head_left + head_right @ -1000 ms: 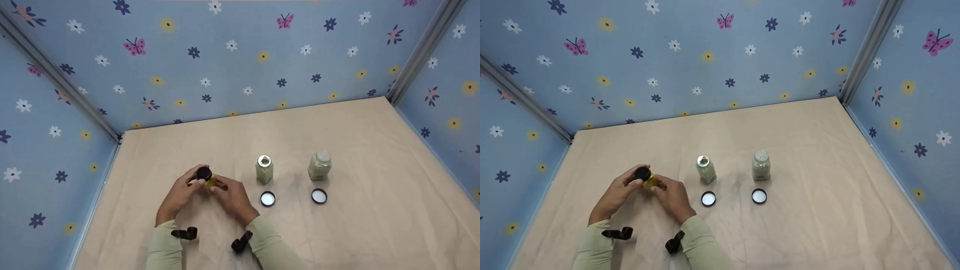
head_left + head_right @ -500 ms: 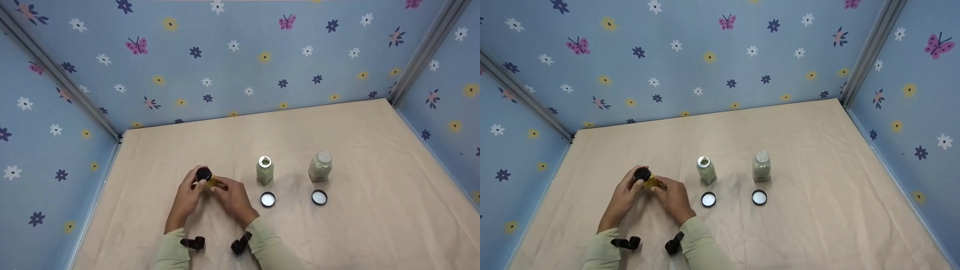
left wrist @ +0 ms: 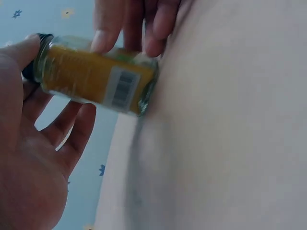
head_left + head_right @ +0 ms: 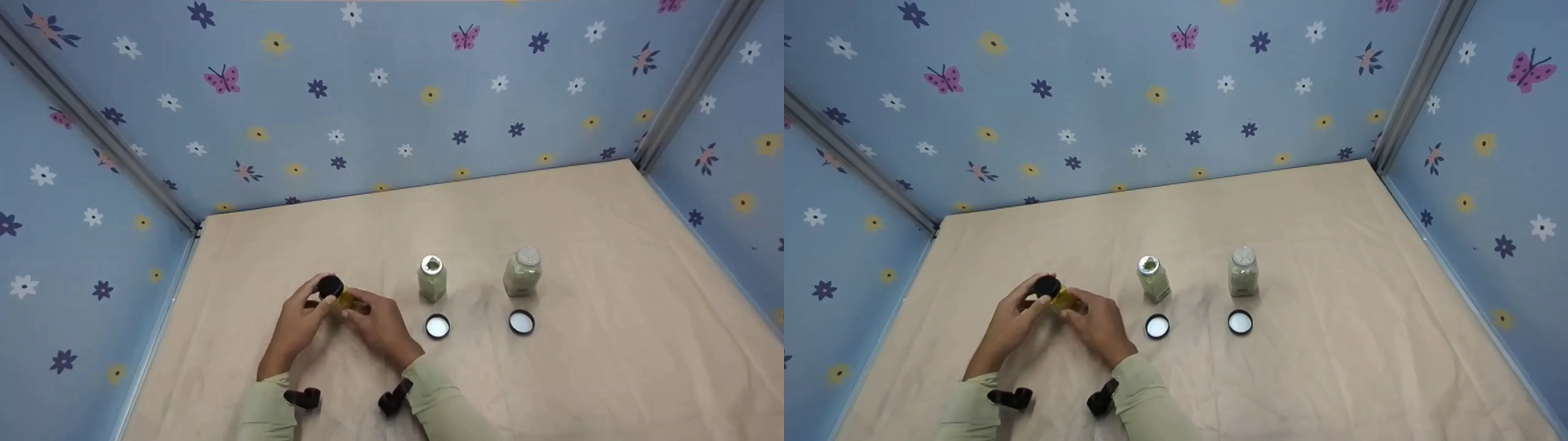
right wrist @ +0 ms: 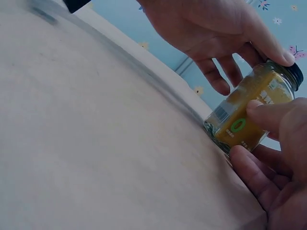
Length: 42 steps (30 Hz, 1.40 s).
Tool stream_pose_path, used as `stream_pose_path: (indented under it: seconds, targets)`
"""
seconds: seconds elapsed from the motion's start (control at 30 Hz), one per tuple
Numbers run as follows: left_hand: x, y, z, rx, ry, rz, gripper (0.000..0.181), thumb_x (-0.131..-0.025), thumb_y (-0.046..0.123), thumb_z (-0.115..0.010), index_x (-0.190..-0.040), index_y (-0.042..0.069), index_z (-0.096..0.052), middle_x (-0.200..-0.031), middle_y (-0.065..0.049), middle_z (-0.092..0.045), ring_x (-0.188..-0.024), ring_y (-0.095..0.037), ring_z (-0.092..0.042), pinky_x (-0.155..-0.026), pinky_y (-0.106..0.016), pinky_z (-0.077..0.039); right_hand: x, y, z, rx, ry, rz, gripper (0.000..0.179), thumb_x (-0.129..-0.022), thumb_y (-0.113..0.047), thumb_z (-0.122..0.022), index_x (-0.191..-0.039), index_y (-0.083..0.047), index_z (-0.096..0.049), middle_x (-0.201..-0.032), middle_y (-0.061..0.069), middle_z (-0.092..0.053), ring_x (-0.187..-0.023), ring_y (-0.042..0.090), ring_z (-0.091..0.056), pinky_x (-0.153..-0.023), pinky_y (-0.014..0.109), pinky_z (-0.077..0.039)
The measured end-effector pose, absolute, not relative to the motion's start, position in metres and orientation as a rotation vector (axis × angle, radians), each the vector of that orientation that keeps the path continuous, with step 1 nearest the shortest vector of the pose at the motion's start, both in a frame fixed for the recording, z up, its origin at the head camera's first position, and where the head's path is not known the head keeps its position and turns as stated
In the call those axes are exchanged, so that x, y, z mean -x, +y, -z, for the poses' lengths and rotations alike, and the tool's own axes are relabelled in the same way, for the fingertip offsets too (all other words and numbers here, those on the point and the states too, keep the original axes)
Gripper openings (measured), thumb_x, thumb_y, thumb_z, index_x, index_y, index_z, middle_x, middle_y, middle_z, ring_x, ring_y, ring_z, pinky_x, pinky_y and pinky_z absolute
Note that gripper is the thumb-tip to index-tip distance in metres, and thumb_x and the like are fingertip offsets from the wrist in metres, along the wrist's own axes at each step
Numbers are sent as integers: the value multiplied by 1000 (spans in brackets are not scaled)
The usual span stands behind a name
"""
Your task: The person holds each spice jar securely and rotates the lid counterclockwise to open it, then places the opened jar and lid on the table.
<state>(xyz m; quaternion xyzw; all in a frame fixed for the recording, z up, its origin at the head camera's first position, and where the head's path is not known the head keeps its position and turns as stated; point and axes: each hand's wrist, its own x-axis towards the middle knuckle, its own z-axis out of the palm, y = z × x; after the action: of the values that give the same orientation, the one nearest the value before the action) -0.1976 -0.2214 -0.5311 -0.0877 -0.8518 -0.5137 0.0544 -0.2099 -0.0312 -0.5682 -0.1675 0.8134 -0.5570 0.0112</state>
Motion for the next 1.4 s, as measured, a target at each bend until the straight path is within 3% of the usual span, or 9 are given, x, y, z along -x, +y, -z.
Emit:
stream_pose_path:
  seconds: [0.17, 0.37, 0.47, 0.67, 0.93, 1.17, 1.4]
  targets:
    - [212, -237, 523, 436, -2693, 1636, 56, -97, 32, -68, -149, 19, -51, -146, -3, -51, -126, -23, -52, -100, -47, -45, 211, -31, 570, 549, 2571, 1673, 53, -92, -27, -75, -142, -16, -59, -122, -4, -68, -97, 7, -64, -83, 25, -51]
    - [223, -245, 515, 536, -2792, 1656, 47, -97, 32, -68, -142, 26, -57, -142, 4, -52, -125, -18, -52, -98, -44, -44, 211, -31, 569, 556, 2567, 1691, 50, -92, -24, -75, -139, -16, -61, -109, -7, -70, -86, 6, -61, -74, 24, -51]
    - [222, -242, 514, 503, -2767, 1650, 45, -97, 31, -67, -141, 24, -58, -143, 5, -51, -126, -18, -51, -97, -45, -44, 213, -32, 567, 553, 2572, 1713, 47, -91, -24, -76, -136, -17, -64, -106, -8, -70, -86, 4, -61, -74, 24, -51]
    - [215, -231, 520, 418, -2663, 1634, 46, -98, 21, -68, -142, 15, -57, -147, -4, -50, -129, -24, -50, -94, -49, -47, 213, -32, 567, 561, 2603, 1702, 46, -91, -25, -77, -135, -18, -65, -109, -9, -71, -88, 4, -63, -76, 24, -52]
    - [204, -222, 527, 317, -2600, 1561, 48, -96, 29, -69, -141, 17, -58, -144, 1, -52, -124, -21, -55, -91, -47, -51, 210, -32, 569, 595, 2609, 1728, 45, -89, -22, -79, -131, -12, -67, -110, -1, -73, -89, 8, -67, -75, 24, -53]
    - [198, -210, 528, 147, -2524, 1523, 46, -94, 31, -73, -136, 16, -63, -137, 3, -57, -115, -22, -59, -89, -46, -54, 211, -31, 568, 555, 2593, 1732, 41, -89, -20, -79, -129, -16, -68, -110, -6, -72, -90, 7, -66, -76, 24, -53]
    - [193, -208, 530, 67, -2475, 1601, 48, -92, 33, -74, -136, 21, -62, -136, -2, -59, -118, -27, -60, -94, -46, -52, 210, -33, 570, 544, 2591, 1724, 42, -89, -20, -78, -130, -17, -67, -106, -7, -70, -85, 4, -62, -73, 24, -51]
